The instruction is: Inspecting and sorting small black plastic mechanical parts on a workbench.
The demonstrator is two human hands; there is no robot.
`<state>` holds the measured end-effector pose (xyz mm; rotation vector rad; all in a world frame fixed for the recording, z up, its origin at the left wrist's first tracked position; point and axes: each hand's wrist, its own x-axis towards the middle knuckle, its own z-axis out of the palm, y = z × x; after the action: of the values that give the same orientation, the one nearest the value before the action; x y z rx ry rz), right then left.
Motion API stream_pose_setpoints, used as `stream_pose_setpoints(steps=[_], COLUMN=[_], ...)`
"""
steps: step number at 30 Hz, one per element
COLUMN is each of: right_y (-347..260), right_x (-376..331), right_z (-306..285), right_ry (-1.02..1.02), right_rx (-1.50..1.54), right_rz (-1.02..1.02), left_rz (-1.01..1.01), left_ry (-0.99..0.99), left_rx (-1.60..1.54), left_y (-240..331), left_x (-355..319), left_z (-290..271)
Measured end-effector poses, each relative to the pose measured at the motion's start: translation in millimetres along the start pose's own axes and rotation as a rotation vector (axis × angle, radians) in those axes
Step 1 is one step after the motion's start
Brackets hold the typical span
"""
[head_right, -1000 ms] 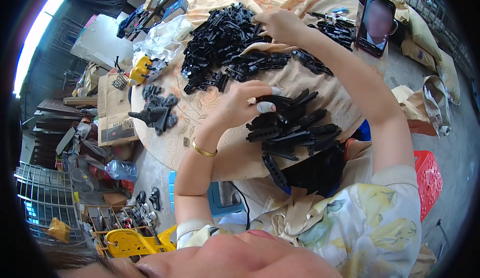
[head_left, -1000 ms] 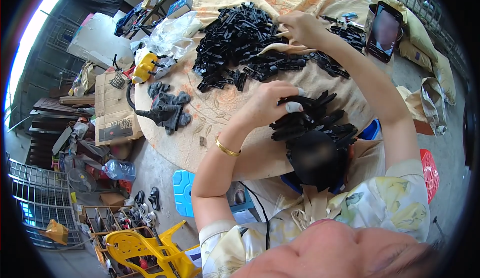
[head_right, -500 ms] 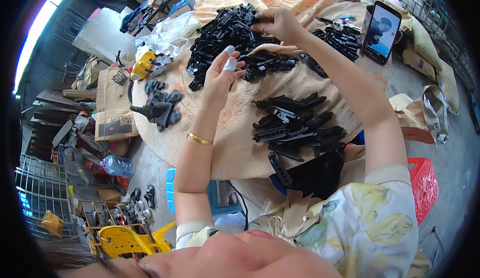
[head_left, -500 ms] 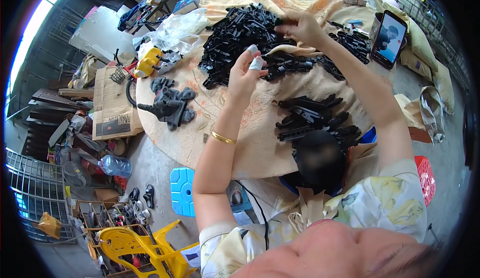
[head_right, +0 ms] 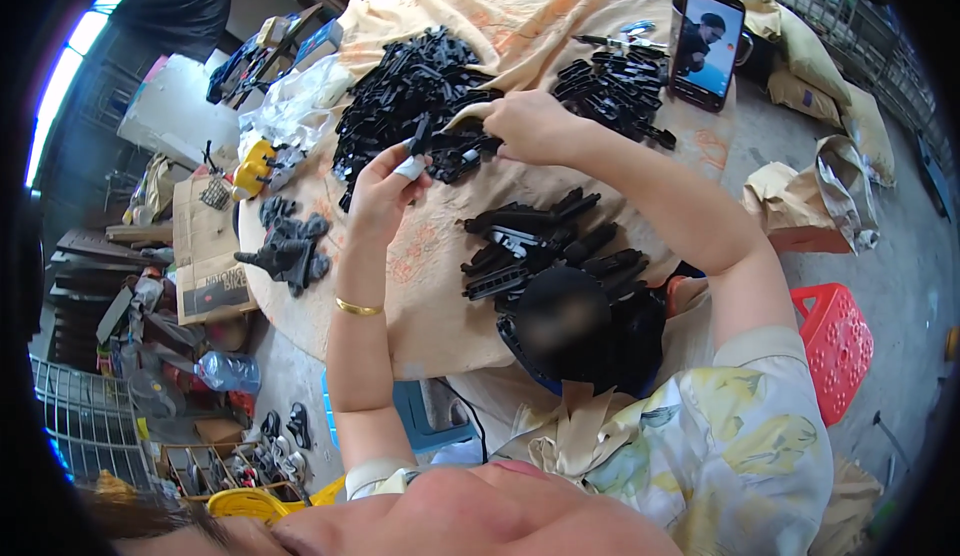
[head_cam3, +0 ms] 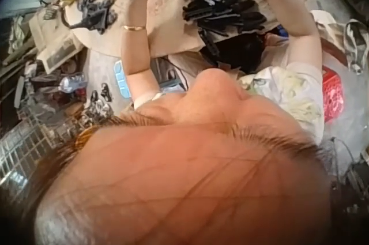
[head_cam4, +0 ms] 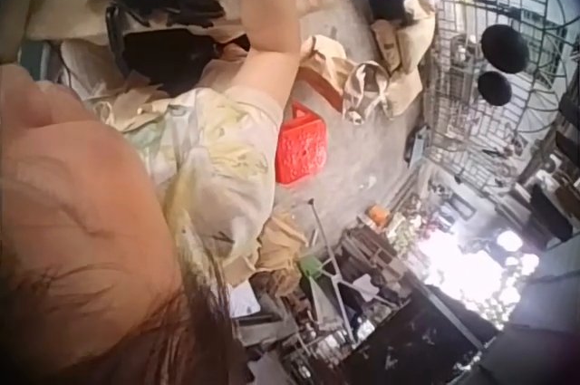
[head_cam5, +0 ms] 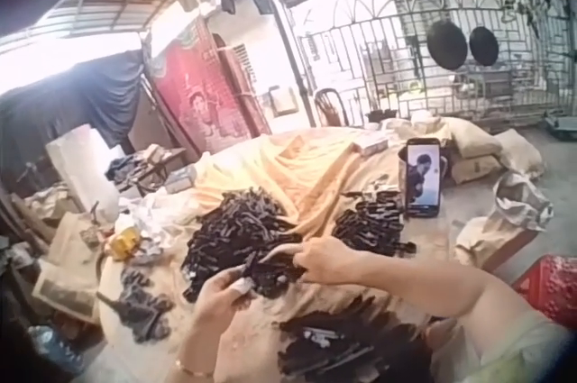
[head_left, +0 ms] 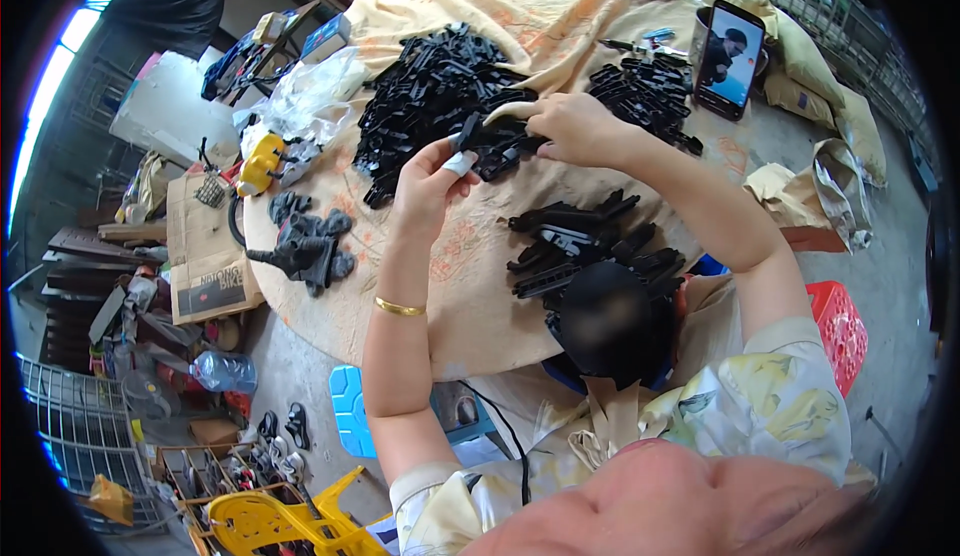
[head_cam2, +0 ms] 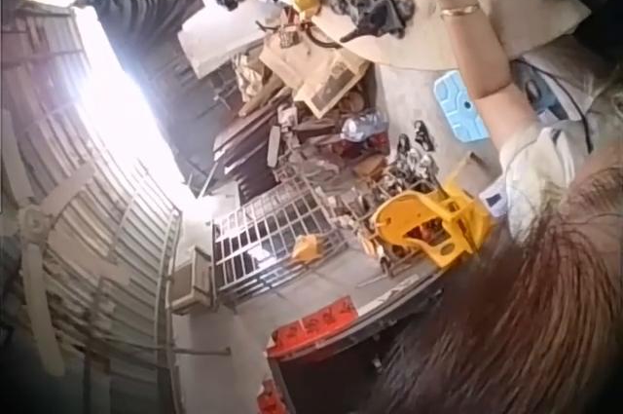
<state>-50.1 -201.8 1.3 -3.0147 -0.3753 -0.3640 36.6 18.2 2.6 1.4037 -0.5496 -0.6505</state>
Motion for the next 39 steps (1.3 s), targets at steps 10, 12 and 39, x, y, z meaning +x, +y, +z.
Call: stream_pose_setpoints(steps=[10, 12, 39], right_y=[-13.2, -23.7, -13.6], right_x=[4.5, 5.7, 3.0], right_z=[3.3, 6.2, -2.3], right_ry=[0.466, 0.438, 0.374], right_rx=[0.741, 0.846, 0.56], right_rz=[-0.104, -0.152, -0.25], left_rz=[0.118, 0.124, 0.233], left_ry=[0.148, 0.092, 0.024], left_rx=[0.256, 0.251, 0.337], left_y=[-3.9, -1.2, 3.8], left_x=[-6.8, -10.6, -12.2], left_z=[27.1, 37.9, 24.6])
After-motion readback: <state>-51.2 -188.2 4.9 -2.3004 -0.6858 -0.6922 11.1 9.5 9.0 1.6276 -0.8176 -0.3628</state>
